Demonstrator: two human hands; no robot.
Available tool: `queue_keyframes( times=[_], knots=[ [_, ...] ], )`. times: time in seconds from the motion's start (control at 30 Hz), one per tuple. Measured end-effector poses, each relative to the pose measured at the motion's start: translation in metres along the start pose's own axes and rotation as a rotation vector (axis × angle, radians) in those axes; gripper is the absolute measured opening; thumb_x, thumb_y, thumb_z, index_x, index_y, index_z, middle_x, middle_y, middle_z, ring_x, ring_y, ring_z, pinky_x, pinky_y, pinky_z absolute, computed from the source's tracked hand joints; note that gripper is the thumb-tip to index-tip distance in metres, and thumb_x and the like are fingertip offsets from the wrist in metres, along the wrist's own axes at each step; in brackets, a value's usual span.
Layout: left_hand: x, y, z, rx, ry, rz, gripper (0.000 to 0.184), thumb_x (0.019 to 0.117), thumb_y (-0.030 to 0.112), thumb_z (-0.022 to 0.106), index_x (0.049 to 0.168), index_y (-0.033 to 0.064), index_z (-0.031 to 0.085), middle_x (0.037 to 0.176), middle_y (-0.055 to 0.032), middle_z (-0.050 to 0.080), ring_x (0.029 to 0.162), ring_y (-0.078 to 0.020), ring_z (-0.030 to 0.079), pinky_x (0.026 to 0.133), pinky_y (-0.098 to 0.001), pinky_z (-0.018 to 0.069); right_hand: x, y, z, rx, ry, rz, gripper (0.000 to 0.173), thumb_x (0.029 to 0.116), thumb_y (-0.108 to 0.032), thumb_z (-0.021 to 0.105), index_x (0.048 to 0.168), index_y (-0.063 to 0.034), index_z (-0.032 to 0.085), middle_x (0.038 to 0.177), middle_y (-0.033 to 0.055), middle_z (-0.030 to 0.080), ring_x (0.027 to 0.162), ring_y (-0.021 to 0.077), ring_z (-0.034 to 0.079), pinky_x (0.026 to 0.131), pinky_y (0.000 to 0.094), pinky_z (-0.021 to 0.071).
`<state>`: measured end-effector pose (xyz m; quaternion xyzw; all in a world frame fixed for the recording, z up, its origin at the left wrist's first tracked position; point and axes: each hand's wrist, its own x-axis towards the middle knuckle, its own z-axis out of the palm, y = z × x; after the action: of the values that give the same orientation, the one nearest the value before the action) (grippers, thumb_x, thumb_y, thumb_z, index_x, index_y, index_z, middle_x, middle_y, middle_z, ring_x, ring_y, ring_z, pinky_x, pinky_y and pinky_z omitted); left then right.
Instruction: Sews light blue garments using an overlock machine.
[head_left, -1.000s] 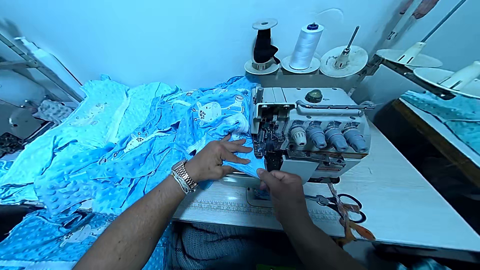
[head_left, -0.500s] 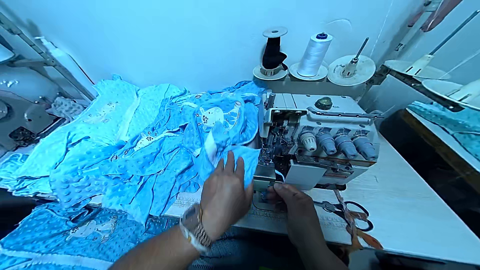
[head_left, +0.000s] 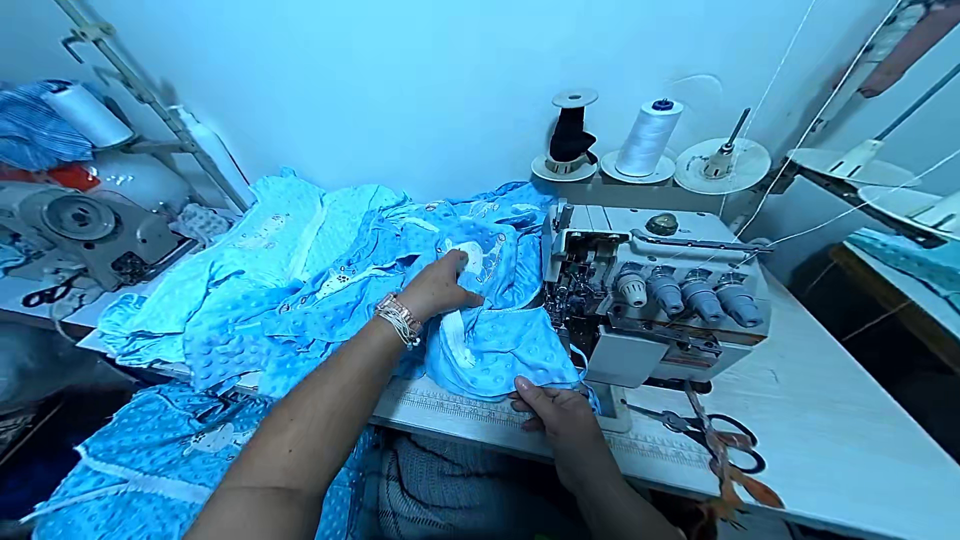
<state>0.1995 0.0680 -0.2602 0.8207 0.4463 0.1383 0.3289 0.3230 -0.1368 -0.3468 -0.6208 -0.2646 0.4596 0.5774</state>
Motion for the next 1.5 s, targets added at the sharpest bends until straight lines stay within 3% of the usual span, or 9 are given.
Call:
queue_keyframes(
  times=[0.17, 0.33, 0.47, 0.6, 0.77, 0.87, 1.03, 1.2, 1.5],
  knots=[
    [-0.048, 0.003, 0.001, -0.553, 0.099, -0.144, 0.047, 0.0893, -0.004, 0.065, 0.134, 0.0021, 0.051, 0.112, -0.0205, 0.063, 0.091, -0.0268, 0.065, 0.077, -0.0442, 0.0548, -0.005, -0.002, 0.003, 0.252, -0.038, 0.069, 0.020, 0.1037, -0.014, 0.060, 0.109, 0.0045, 0.064, 0.101, 0.0140, 0.072, 0.091, 0.0206, 0.073, 0.078, 0.0350, 0.0617],
    [-0.166, 0.008, -0.021, -1.037, 0.225, -0.029, 0.031, 0.0962, 0.004, 0.054, 0.126, 0.0097, 0.055, 0.102, -0.0099, 0.073, 0.081, -0.0156, 0.073, 0.066, -0.0313, 0.0631, -0.008, -0.012, -0.002, 0.570, 0.018, 0.020, 0.005, 0.1008, 0.001, 0.058, 0.102, 0.0036, 0.062, 0.089, 0.0142, 0.072, 0.072, 0.0169, 0.071, 0.061, 0.0292, 0.0604],
    [-0.196, -0.046, -0.010, -0.434, 0.295, -0.077, 0.022, 0.0874, 0.002, 0.063, 0.104, 0.0074, 0.050, 0.076, -0.0063, 0.068, 0.059, -0.0153, 0.068, 0.049, -0.0304, 0.0573, -0.010, -0.012, -0.001, 0.544, 0.064, 0.056, 0.010, 0.0965, 0.007, 0.061, 0.104, 0.0032, 0.056, 0.082, 0.0138, 0.069, 0.060, 0.0146, 0.067, 0.050, 0.0250, 0.0554],
    [-0.181, -0.050, -0.029, 0.557, 0.089, -0.442, 0.036, 0.0993, 0.019, 0.066, 0.131, 0.0027, 0.059, 0.090, -0.0246, 0.070, 0.085, -0.0457, 0.070, 0.077, -0.0642, 0.0535, -0.012, -0.011, 0.003, 0.539, 0.081, 0.132, 0.013, 0.0951, 0.008, 0.062, 0.104, 0.0010, 0.055, 0.080, 0.0115, 0.066, 0.059, 0.0135, 0.063, 0.048, 0.0236, 0.0513],
    [-0.158, -0.005, -0.020, 0.701, 0.625, 0.425, 0.021, 0.0878, 0.006, 0.062, 0.105, -0.0039, 0.069, 0.075, -0.0149, 0.067, 0.066, -0.0349, 0.069, 0.057, -0.0551, 0.0552, -0.009, -0.017, -0.001, 0.482, 0.116, 0.023, 0.021, 0.1070, -0.018, 0.055, 0.102, 0.0021, 0.058, 0.071, 0.0116, 0.067, 0.052, 0.0156, 0.064, 0.044, 0.0263, 0.0519],
    [-0.117, 0.038, 0.004, 0.470, 0.314, 0.878, 0.013, 0.0881, 0.009, 0.064, 0.096, 0.0040, 0.073, 0.090, -0.0092, 0.069, 0.087, -0.0255, 0.070, 0.073, -0.0446, 0.0594, -0.009, -0.015, 0.000, 0.339, 0.212, -0.176, 0.021, 0.1072, -0.016, 0.054, 0.098, 0.0022, 0.060, 0.076, 0.0094, 0.067, 0.056, 0.0144, 0.066, 0.048, 0.0278, 0.0567],
    [-0.030, 0.074, 0.045, 0.187, -0.279, 0.982, 0.036, 0.0816, -0.015, 0.068, 0.116, -0.0035, 0.070, 0.126, -0.0210, 0.066, 0.122, -0.0341, 0.062, 0.104, -0.0476, 0.0504, -0.007, -0.012, -0.006, 0.241, 0.243, -0.383, 0.009, 0.1004, 0.001, 0.060, 0.107, 0.0013, 0.066, 0.086, 0.0066, 0.073, 0.068, 0.0115, 0.072, 0.058, 0.0267, 0.0616],
    [-0.004, 0.098, 0.037, 0.128, -0.660, 0.745, 0.052, 0.0825, -0.016, 0.070, 0.132, -0.0036, 0.061, 0.119, -0.0185, 0.069, 0.110, -0.0255, 0.066, 0.098, -0.0396, 0.0518, 0.000, -0.012, -0.014, 0.167, 0.124, -0.470, 0.026, 0.0955, 0.007, 0.058, 0.121, 0.0004, 0.061, 0.092, 0.0069, 0.074, 0.078, 0.0129, 0.074, 0.067, 0.0286, 0.0638],
    [0.001, 0.091, 0.016, 0.274, -0.498, 0.792, 0.012, 0.0916, 0.011, 0.075, 0.085, 0.0007, 0.073, 0.073, -0.0049, 0.066, 0.067, -0.0103, 0.057, 0.065, -0.0301, 0.0464, -0.001, -0.021, -0.012, 0.306, 0.154, -0.349, 0.021, 0.1065, -0.006, 0.048, 0.103, 0.0009, 0.067, 0.075, 0.0068, 0.071, 0.063, 0.0133, 0.071, 0.062, 0.0293, 0.0628]
  ],
)
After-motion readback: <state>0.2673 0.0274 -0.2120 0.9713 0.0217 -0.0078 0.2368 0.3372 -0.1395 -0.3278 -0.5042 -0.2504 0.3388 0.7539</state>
